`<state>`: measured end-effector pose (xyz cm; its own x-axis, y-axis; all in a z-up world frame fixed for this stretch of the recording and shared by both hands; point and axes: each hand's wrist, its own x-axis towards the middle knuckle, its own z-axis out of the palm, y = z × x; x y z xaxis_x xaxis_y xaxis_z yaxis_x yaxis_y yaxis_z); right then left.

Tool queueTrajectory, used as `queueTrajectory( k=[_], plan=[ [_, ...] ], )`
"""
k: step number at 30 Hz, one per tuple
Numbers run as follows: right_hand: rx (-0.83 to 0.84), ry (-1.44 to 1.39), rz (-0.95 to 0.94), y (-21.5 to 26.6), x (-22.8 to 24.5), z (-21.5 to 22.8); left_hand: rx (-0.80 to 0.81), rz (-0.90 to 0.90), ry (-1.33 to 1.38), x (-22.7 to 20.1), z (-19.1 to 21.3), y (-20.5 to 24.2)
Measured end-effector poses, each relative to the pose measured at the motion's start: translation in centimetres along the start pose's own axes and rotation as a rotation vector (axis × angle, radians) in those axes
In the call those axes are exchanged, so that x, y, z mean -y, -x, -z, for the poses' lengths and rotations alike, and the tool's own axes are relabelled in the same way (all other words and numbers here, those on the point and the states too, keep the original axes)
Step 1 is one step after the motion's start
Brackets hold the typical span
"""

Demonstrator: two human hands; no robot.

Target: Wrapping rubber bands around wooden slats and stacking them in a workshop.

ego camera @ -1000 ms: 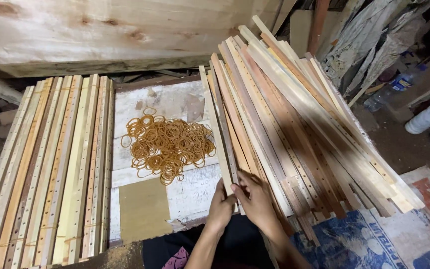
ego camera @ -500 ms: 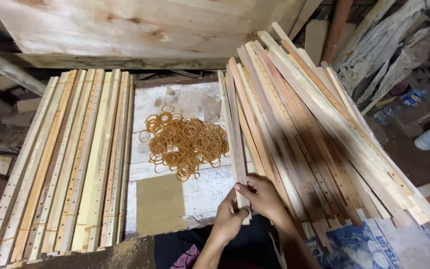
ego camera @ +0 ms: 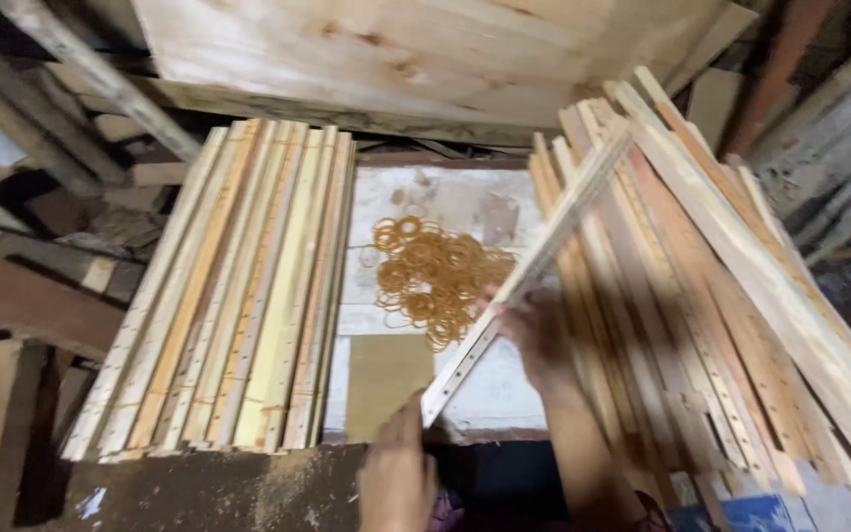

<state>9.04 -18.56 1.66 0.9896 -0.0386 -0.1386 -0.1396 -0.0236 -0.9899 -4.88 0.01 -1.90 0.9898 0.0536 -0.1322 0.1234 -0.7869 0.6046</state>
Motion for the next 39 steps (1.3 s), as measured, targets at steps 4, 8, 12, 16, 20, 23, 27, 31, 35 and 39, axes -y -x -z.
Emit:
queueTrajectory(
  k=[4,8,12,16,20,23,27,31,35,39],
  plan=[
    [0.134,-0.611,0.303,-3.7,-3.1,2.0,-0.496,-0.057,-0.234,5.0,6.6,-0.9],
    [-0.088,-0.552,0.146,-4.8,-3.5,1.7,-0.673,0.139,-0.539,12.6,11.3,-3.1],
    [-0.119,-0.723,0.162,-6.4,-6.9,0.3,-0.85,0.21,-0.727,19.9,14.0,-6.1],
    [-0.242,-0.638,0.082,-5.6,-7.2,-3.4,-0.891,0.266,-0.745,25.3,13.7,-9.0],
    [-0.341,-0.543,-0.088,-4.3,-4.7,-5.7,-0.905,0.347,-0.645,25.3,13.5,-10.7],
    [-0.335,-0.546,-0.073,-4.4,-5.8,-5.7,-0.854,0.206,-0.509,18.1,13.2,-12.4],
    [-0.399,-0.578,-0.059,-5.0,-7.5,-5.9,-0.516,-0.412,-0.185,7.0,7.7,-15.5],
    [-0.402,-0.572,-0.066,-4.2,-7.1,-5.5,-0.154,-0.429,-0.259,0.1,3.0,-16.2],
    [-0.373,-0.513,-0.064,-3.2,-6.9,-5.2,-0.045,-0.464,-0.458,2.6,-4.0,-20.1],
    [-0.331,-0.413,-0.058,-2.8,-7.6,-4.2,-0.048,-0.517,-0.475,2.4,-4.0,-20.0]
  ],
)
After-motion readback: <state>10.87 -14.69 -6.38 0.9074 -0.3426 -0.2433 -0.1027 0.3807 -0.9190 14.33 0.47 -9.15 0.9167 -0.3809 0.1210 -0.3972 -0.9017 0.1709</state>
